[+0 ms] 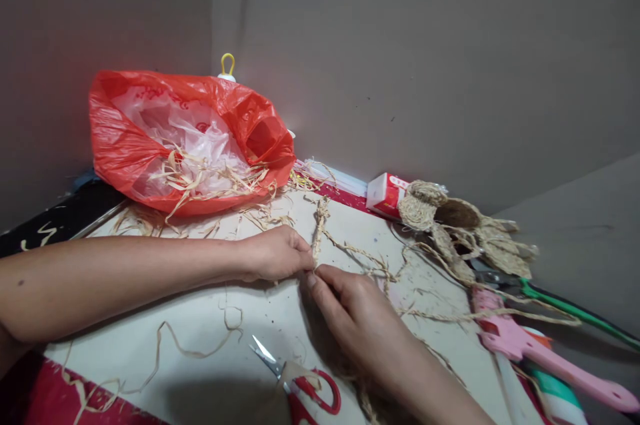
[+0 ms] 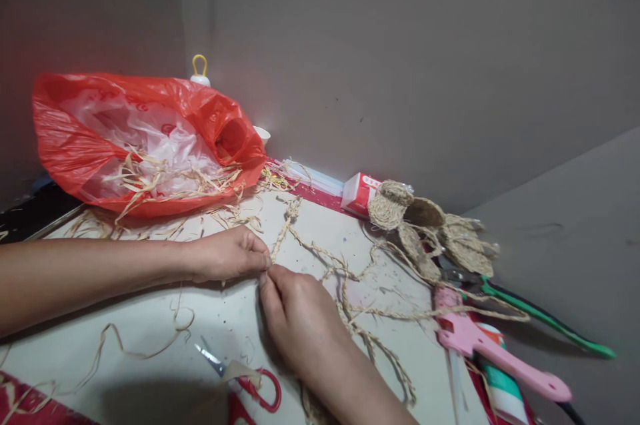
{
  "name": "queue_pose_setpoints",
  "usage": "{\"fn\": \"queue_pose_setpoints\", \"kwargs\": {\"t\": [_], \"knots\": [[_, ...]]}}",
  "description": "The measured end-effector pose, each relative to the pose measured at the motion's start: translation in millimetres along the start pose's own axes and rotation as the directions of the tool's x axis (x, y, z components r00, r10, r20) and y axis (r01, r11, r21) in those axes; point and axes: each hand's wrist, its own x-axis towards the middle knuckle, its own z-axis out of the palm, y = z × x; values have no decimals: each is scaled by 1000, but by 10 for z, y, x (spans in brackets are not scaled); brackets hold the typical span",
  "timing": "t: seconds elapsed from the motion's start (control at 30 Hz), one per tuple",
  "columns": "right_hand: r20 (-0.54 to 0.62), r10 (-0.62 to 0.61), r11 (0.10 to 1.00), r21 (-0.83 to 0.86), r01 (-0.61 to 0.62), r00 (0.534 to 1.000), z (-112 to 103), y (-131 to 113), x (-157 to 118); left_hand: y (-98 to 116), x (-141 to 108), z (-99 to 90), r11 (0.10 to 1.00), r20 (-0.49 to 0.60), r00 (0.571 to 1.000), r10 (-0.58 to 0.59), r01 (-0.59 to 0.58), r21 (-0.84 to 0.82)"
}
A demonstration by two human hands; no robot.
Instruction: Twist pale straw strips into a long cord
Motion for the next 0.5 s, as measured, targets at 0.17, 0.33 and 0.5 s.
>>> {"fn": "queue_pose_setpoints", "kwargs": {"t": [0.17, 0.33, 0.5], "knots": [[-14, -2, 949, -316, -2, 1000, 117, -49, -37, 12, -28, 27, 983, 64, 998, 1, 11, -183], [-58, -96, 896, -440, 60, 994, 189, -49, -62, 22, -40, 13, 978, 97, 995, 2, 18, -206], [207, -286, 928, -182, 324, 936, 131, -288, -271, -8, -14, -16, 965, 154, 987, 44, -3, -262]]}}
